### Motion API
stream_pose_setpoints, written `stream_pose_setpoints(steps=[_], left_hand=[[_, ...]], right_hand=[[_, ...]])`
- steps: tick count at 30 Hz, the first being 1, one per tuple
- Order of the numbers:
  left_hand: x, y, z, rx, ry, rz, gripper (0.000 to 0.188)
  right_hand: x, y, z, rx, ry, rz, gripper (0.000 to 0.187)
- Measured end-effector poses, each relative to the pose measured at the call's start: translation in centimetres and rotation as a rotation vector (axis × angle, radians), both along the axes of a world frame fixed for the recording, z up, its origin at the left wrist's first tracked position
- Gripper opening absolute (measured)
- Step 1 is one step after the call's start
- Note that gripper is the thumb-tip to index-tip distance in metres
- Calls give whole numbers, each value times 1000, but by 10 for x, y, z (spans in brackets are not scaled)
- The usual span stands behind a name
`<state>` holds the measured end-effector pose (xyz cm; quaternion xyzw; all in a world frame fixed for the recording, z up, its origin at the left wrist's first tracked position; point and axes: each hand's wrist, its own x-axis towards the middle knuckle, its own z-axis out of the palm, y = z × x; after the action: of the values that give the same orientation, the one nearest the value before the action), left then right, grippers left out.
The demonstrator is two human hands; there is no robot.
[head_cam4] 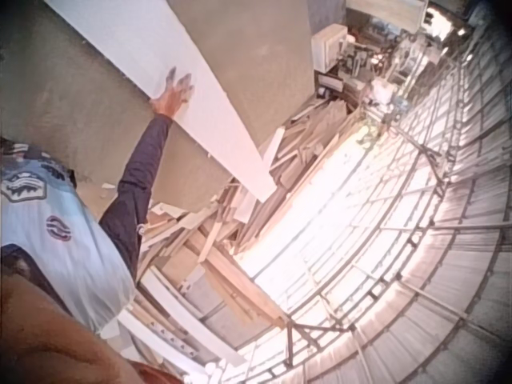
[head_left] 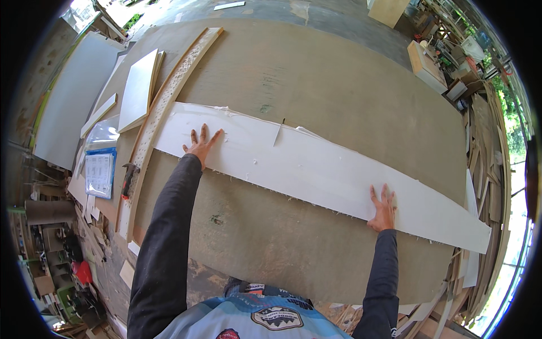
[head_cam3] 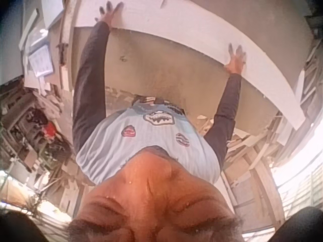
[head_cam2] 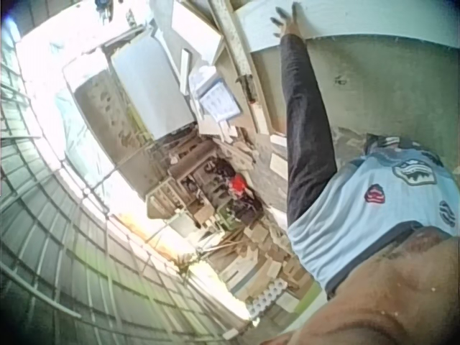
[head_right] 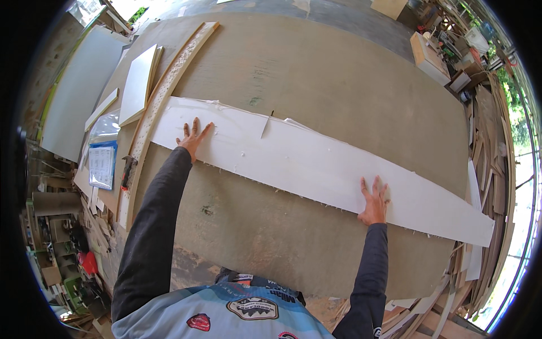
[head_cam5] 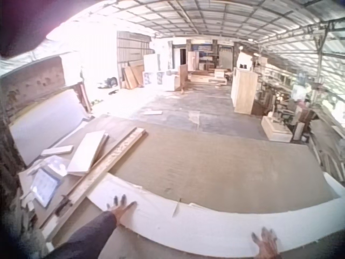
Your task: The person positions white boards on a table saw surface and pushes them through the blade to cut them. The person then picks up the cut pieces and places them on a stack nearby before using a hammer to tap a wooden component into place.
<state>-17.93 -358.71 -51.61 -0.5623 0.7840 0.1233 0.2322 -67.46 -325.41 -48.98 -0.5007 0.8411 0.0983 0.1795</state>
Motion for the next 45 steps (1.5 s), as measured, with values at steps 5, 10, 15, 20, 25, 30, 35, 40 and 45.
stream_pose_setpoints(steps=[5, 10, 15, 20, 25, 30, 35, 40, 45], left_hand=[[1, -5, -4, -5, -11, -7, 146], [-2, -8, -5, 0, -22, -9, 146], [-4, -12, -4, -8, -15, -12, 146], [-8, -16, -2, -2, -9, -9, 146], [-10, -20, -3, -9, -4, -6, 146], [-11, -24, -5, -24, 1, -12, 144], [-20, -27, 1, -13, 6, -5, 138], [-17, -30, -6, -41, 42, 3, 141], [-18, -34, -5, -31, 34, 9, 142]], right_hand=[[0, -4, 1, 5, 9, 3, 130], [-3, -7, 0, 14, 3, 1, 131], [-6, -11, -2, 12, 1, 1, 133], [-10, -15, -2, 3, -7, 3, 134], [-13, -20, -2, 5, -10, 8, 135], [-17, -23, -3, -3, -10, 15, 135], [-22, -28, -4, -4, -2, 22, 134], [-23, -33, -3, 2, -2, 21, 134], [-26, -34, -4, 0, 1, 27, 135]])
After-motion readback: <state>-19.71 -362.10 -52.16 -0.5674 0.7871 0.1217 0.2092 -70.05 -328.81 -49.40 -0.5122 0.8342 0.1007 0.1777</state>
